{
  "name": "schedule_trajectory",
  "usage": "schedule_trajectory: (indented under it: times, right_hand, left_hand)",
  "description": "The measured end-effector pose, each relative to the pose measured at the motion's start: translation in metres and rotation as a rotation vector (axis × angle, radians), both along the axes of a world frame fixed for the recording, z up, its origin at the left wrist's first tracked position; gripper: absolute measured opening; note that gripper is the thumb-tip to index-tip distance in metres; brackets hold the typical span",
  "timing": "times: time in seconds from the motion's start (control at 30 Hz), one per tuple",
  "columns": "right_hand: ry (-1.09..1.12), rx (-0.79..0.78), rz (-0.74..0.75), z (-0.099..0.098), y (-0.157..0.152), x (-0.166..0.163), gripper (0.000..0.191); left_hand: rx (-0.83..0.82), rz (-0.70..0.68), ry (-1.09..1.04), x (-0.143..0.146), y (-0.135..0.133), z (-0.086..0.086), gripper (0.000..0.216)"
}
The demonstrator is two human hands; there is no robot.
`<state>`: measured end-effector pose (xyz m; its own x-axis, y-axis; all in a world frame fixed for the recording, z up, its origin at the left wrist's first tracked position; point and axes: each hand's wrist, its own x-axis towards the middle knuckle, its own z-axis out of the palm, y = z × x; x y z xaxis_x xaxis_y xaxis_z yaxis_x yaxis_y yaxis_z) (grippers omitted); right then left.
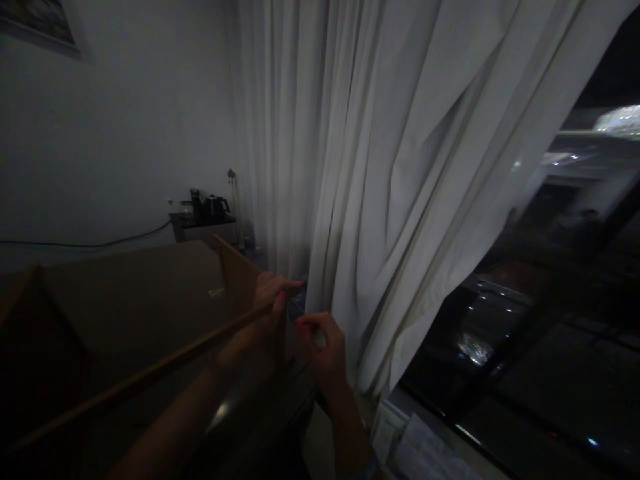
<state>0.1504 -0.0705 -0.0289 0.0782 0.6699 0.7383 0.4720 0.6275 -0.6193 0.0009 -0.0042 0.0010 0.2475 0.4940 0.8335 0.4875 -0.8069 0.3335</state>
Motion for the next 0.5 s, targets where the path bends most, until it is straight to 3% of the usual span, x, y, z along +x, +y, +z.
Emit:
schedule_trajectory:
  times: [0.13,0.23,0.3,0.43,0.5]
  right_hand:
    - [0.061,-0.057,0.009,-0.001,-0.001,-0.003,0.015]
    - [0.069,-0.049,0.005,-0.004,0.0,-0.001,0.037]
    - [0.017,-0.048,-0.011,-0.006,0.002,0.005,0.04]
    - [-0.253,0.135,-0.081,-0.001,0.008,0.02,0.022]
    - [-0.347,0.243,-0.191,0.004,0.008,0.025,0.021]
  left_hand:
    - [0.024,0.003,0.005,0.0,0.002,-0.001,0.039]
    - [0.056,-0.004,-0.004,0.001,0.005,-0.003,0.041]
    - [0.068,-0.015,-0.017,0.001,0.007,-0.004,0.04]
    - [0.053,-0.02,-0.02,0.002,0.007,-0.005,0.038]
    - [0.049,-0.013,-0.02,0.002,0.007,-0.005,0.038]
